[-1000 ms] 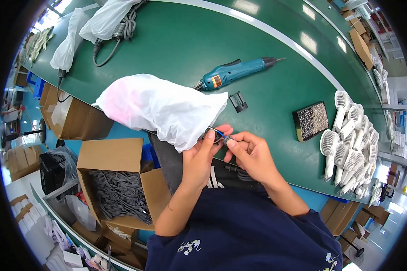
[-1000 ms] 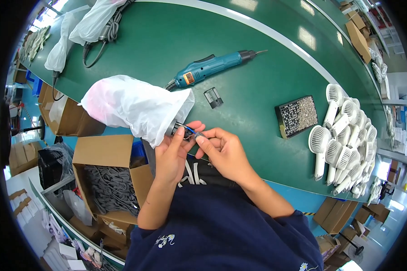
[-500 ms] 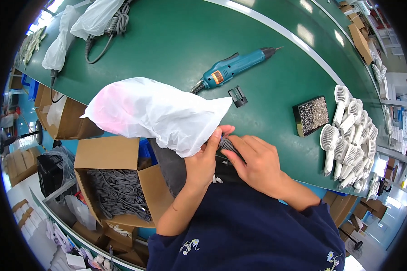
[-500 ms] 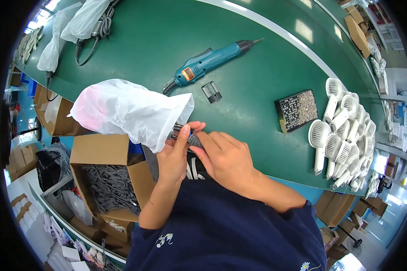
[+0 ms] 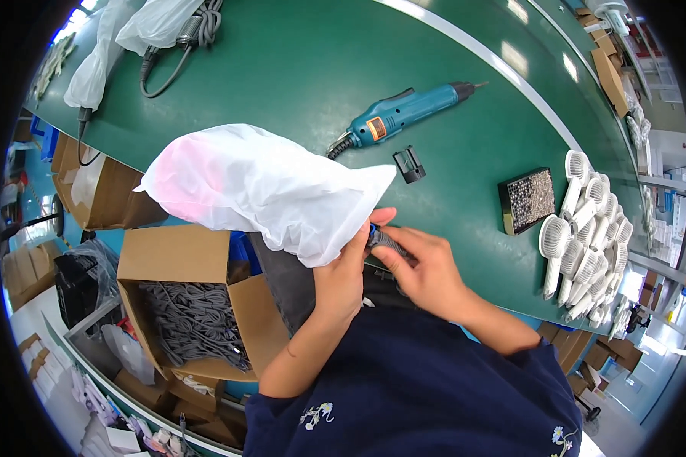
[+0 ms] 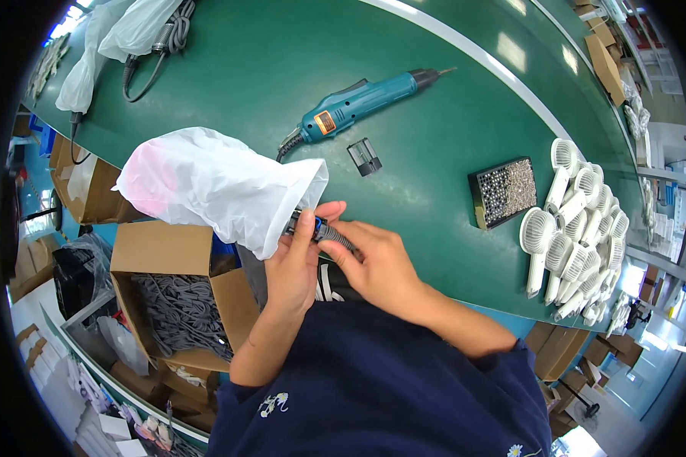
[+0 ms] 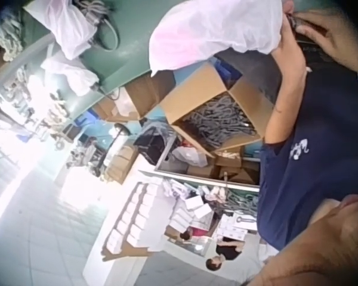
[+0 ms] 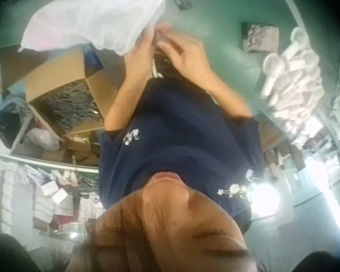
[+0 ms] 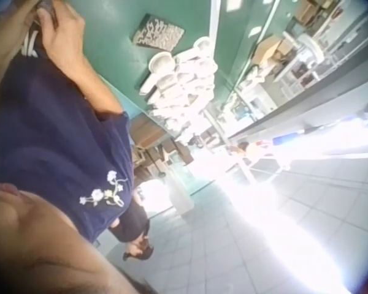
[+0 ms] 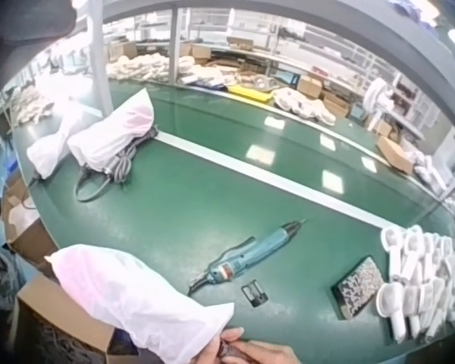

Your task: The person assembles components of a hair dryer by securing them with an electric screwdriver at a production workstation.

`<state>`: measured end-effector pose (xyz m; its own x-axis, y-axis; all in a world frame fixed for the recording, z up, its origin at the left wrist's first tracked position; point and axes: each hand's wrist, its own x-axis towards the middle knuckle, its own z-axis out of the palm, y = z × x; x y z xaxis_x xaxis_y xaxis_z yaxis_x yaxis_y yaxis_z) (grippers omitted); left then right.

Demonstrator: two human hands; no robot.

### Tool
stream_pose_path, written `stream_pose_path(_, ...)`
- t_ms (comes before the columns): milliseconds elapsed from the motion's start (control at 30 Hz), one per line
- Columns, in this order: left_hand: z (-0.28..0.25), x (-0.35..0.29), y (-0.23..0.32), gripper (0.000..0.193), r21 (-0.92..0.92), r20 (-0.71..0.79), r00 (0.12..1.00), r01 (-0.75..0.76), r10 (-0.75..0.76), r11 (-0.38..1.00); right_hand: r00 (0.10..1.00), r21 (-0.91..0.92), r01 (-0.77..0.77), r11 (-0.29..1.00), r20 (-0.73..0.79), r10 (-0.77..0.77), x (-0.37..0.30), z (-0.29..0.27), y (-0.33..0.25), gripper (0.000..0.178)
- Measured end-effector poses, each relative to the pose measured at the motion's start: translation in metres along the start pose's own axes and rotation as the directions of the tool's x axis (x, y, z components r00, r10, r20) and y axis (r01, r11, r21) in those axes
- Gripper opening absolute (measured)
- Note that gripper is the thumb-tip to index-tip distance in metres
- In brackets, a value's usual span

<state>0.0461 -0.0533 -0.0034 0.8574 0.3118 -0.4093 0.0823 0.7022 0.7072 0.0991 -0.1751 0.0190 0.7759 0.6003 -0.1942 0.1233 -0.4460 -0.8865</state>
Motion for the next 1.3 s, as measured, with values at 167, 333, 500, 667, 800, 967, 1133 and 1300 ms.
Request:
stream_pose_path(167, 0.003, -0.002, 0.003, 0.027, -0.022, -0.005, 1.000, -0.001, 0.001, 1.000, 0.985, -0.267, 0.139, 0.954, -0.061, -0.160, 0.001, -0.009, -0.016, 0.029)
stream_pose_path(333, 0.002, -0.001, 0.001, 0.025, -0.071, -0.045, 0.998, -0.035, 0.032, 0.997, 0.993, -0.161, 0.043, 0.986, 0.115, -0.024, 0.010, -0.023, -0.021, 0.032)
stream_pose_path(500, 0.001, 0.000, -0.001, 0.026, -0.059, -0.035, 0.999, -0.035, 0.033, 0.998, 0.997, -0.093, -0.014, 0.996, 0.077, 0.021, 0.003, -0.020, -0.024, 0.030)
stream_pose_path(667, 0.006, 0.002, 0.004, 0.027, -0.040, -0.061, 0.998, -0.004, 0.002, 0.999, 0.999, -0.218, 0.019, 0.976, 0.032, -0.013, 0.007, -0.015, -0.021, 0.029)
stream_pose_path(800, 0.000, 0.005, 0.001, 0.026, -0.008, -0.037, 0.999, 0.002, -0.002, 1.000, 0.997, -0.255, 0.070, 0.964, 0.037, -0.063, 0.011, -0.016, -0.023, 0.028)
stream_pose_path(967, 0.003, 0.004, -0.003, 0.028, 0.053, -0.008, 0.998, -0.066, 0.066, 0.996, 0.996, -0.155, 0.007, 0.988, 0.089, 0.007, 0.016, -0.021, -0.021, 0.023)
stream_pose_path(1133, 0.007, 0.002, -0.004, 0.024, 0.028, -0.048, 0.987, -0.153, 0.155, 0.988, 0.986, -0.217, 0.163, 0.963, 0.067, -0.152, 0.020, -0.032, -0.018, 0.026)
stream_pose_path(1300, 0.011, 0.000, -0.003, 0.025, 0.097, -0.111, 0.974, -0.188, 0.199, 0.977, 0.967, -0.483, 0.017, 0.876, -0.216, -0.138, 0.038, -0.074, -0.020, 0.042)
